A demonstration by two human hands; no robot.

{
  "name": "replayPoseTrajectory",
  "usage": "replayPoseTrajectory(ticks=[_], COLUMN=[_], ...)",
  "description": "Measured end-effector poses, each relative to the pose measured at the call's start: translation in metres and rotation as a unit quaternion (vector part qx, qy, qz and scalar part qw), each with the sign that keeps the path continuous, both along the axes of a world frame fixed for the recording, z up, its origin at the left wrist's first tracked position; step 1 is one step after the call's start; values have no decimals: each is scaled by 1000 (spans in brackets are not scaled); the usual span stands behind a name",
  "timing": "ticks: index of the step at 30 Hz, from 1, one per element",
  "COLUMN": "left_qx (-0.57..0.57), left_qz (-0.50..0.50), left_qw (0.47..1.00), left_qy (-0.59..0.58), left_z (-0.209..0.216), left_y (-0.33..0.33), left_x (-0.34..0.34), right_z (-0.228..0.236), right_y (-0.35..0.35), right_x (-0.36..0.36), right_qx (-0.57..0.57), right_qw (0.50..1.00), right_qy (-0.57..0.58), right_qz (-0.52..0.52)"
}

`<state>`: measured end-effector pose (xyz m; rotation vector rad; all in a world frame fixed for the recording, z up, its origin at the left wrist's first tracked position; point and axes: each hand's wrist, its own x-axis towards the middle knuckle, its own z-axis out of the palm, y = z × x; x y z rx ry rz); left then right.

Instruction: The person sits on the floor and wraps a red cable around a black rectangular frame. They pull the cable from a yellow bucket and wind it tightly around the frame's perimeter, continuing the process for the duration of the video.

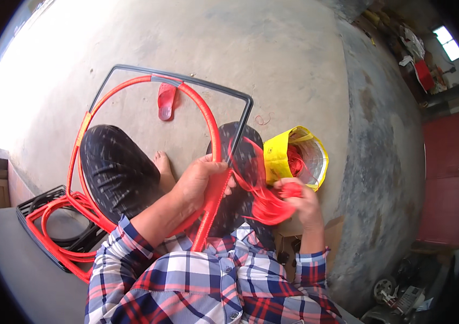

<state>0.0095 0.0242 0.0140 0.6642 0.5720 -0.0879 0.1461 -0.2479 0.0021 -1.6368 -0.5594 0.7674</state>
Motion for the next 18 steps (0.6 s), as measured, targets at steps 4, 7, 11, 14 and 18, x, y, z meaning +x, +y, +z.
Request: replayPoseTrajectory(ticks=[4,7,11,14,18], left_qx=[-2,-7,-11,-13,-10], left_qz=[7,9,-7,-9,-8], left_qw=[1000,1000,1000,1000,1000], left_qy=[2,11,22,19,26], left_z=[6,6,5,9,7], left_y=[1,1,0,-2,-1], left_x=[-6,-2,2,3,3], right_z=[-35,-38,-25,-21,15], right_y=[-85,-84,-13,-5,55], right_x=[20,22,13,27,-13], right_qx=[334,263,317,367,93], right_qw=[892,834,832,863,970], right_qy=[179,208,193,254,180], right_qz=[-246,-438,-414,-238,-135])
